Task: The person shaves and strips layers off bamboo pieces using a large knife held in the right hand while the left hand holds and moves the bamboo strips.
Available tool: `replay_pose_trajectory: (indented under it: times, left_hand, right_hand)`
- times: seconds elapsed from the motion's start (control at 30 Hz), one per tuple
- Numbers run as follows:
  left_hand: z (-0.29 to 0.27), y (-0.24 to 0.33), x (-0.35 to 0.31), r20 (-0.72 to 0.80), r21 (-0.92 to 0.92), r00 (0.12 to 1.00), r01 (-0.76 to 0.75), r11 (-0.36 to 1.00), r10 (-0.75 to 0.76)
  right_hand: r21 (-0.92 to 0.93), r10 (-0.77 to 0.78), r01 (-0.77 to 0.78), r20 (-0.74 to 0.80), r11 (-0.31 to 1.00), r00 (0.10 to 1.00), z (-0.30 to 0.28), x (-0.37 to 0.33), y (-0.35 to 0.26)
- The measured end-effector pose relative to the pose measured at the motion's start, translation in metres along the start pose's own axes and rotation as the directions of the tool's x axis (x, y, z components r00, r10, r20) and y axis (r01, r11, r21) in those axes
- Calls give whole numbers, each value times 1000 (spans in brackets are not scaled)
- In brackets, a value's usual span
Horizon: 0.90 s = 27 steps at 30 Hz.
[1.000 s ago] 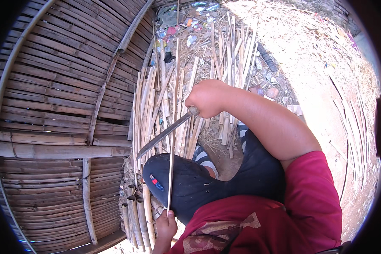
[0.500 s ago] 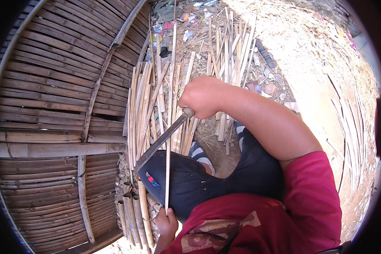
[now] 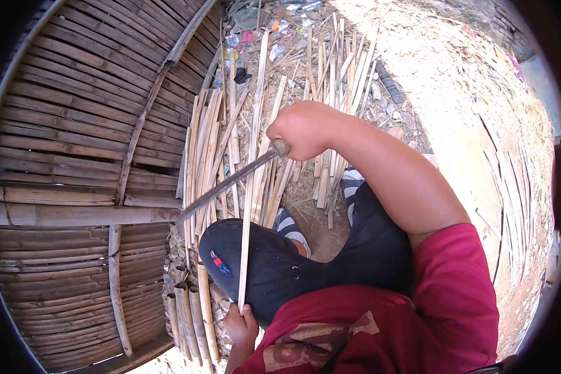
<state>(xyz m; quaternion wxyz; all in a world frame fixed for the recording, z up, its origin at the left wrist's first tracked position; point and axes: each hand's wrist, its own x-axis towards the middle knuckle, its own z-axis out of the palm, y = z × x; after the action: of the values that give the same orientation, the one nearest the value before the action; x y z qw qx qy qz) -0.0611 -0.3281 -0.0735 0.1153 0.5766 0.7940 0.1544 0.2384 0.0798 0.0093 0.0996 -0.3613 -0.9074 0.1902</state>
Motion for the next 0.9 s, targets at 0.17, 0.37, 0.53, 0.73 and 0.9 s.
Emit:
replay_pose_trajectory:
  times: [0.17, 0.37, 0.53, 0.73, 0.9]
  left_hand:
    - [0, 3, -3, -20, 9, 1000, 24, 1000, -24]
    - [2, 2, -2, 12, 17, 1000, 22, 1000, -22]
    - [2, -3, 0, 11, -4, 1000, 25, 1000, -25]
    - [-4, -3, 0, 0, 54, 999, 36, 998, -36]
    - [-2, 3, 2, 5, -1, 1000, 2, 1000, -2]
  right_hand:
    - [273, 393, -325, -251, 905, 885, -2, 5, 76]
    - [-38, 59, -58, 20, 998, 998, -4, -8, -1]
    - [33, 63, -67, 114, 997, 992, -2, -3, 14]
    - [118, 309, -292, -183, 949, 933, 17, 6, 89]
    - [34, 35, -41, 152, 999, 988, -6, -10, 8]
